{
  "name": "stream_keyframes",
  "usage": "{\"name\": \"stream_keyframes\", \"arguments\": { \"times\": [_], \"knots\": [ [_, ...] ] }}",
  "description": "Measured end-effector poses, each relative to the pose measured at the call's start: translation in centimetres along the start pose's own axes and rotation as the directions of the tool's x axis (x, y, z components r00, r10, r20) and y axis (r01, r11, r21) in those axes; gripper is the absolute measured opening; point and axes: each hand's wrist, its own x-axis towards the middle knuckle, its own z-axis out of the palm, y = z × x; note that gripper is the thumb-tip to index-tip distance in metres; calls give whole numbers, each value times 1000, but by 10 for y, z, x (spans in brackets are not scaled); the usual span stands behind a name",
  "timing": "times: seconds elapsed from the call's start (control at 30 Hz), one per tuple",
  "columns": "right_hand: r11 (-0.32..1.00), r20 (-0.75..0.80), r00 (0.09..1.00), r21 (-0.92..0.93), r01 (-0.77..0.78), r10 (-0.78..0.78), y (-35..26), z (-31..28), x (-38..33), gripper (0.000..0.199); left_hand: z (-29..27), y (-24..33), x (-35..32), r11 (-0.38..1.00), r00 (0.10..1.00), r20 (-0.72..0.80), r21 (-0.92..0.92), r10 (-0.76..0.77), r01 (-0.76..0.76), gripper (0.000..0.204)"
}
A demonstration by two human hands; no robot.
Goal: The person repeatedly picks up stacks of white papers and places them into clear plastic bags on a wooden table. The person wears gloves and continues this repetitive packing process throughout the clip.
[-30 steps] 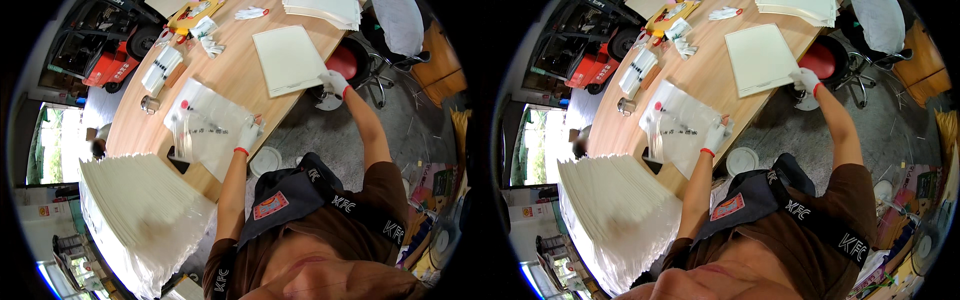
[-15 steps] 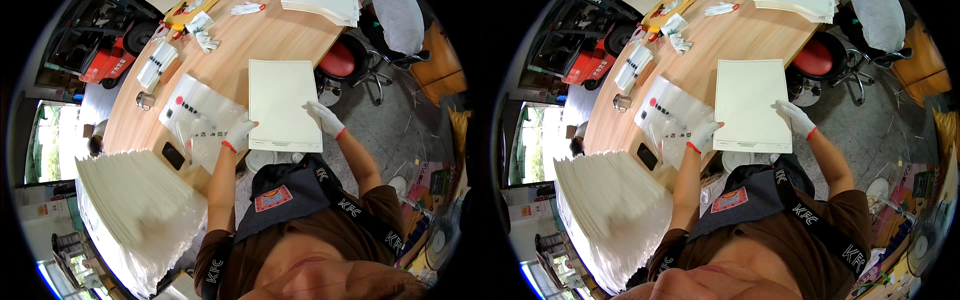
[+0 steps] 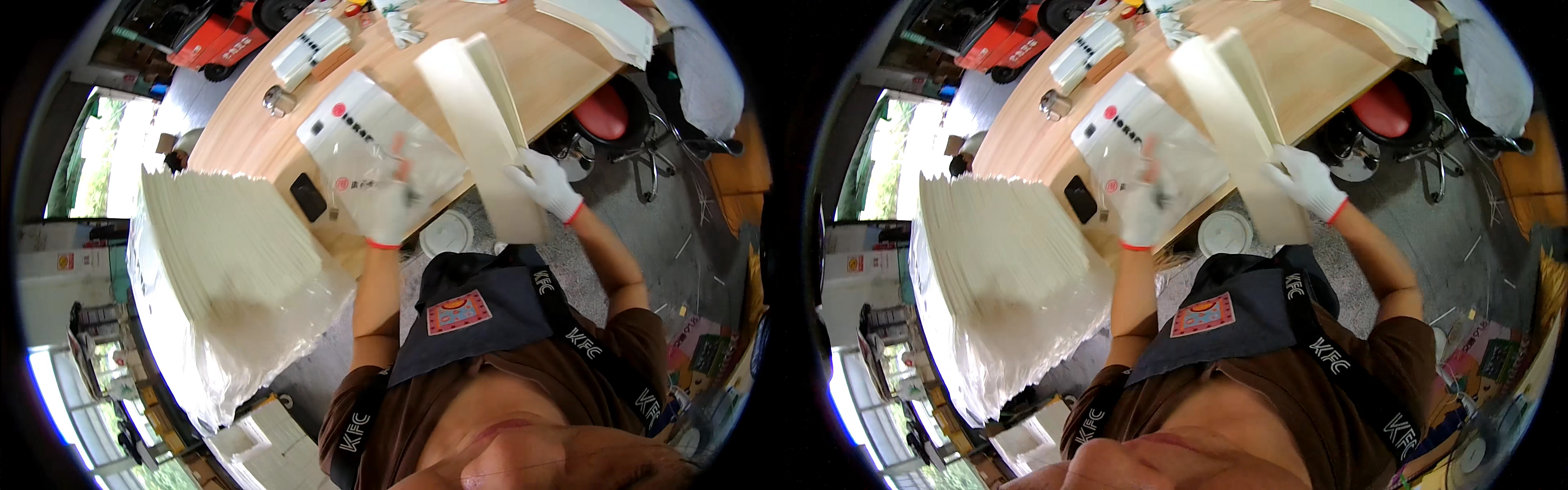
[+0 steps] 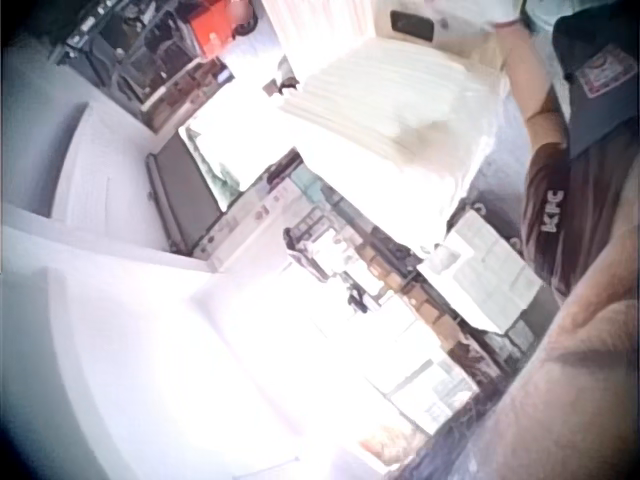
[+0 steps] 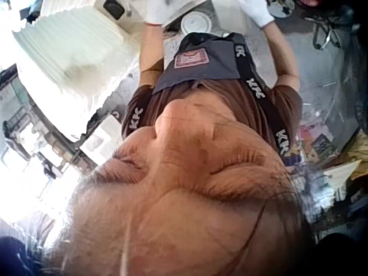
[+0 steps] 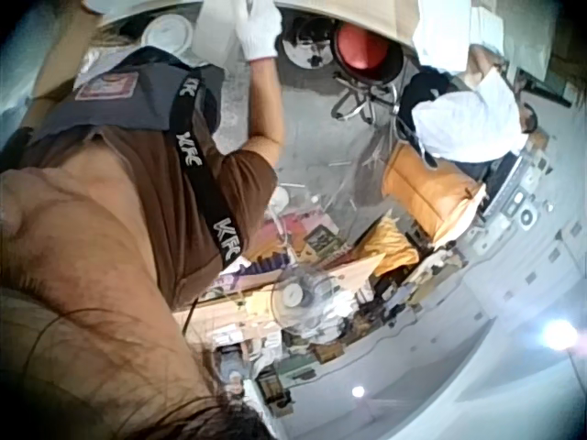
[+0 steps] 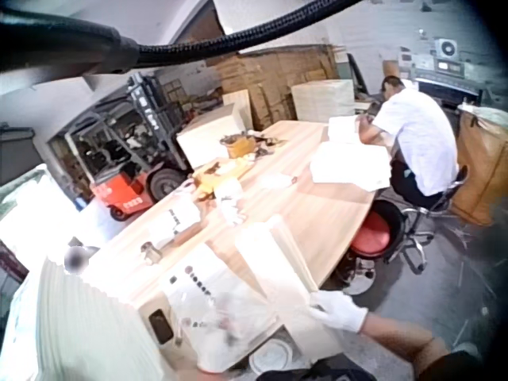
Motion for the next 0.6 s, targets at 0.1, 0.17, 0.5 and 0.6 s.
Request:
{"name": "stream_keyframes", "arguments": {
  "times": [0.1, 0.17, 0.5, 0.6],
  "knots": [
    [873, 138, 935, -335, 354, -327, -35, -28, 4, 19, -62, 94, -38, 345, 909, -410, -867, -81, -361, 46],
    [739, 208, 857, -439, 512, -471, -54, -23, 14, 19, -67, 149, -64, 632, 856, -516, -676, -38, -379, 49],
    [697, 712, 682, 574, -430, -166, -46, 35, 56, 37, 75, 83, -113, 928, 829, -555, -341, -72, -148, 34],
    [786, 623, 767, 547, -288, -152, -39, 58, 70, 37, 70, 80, -97, 973, 735, -638, 139, 228, -182, 30]
  ]
}}
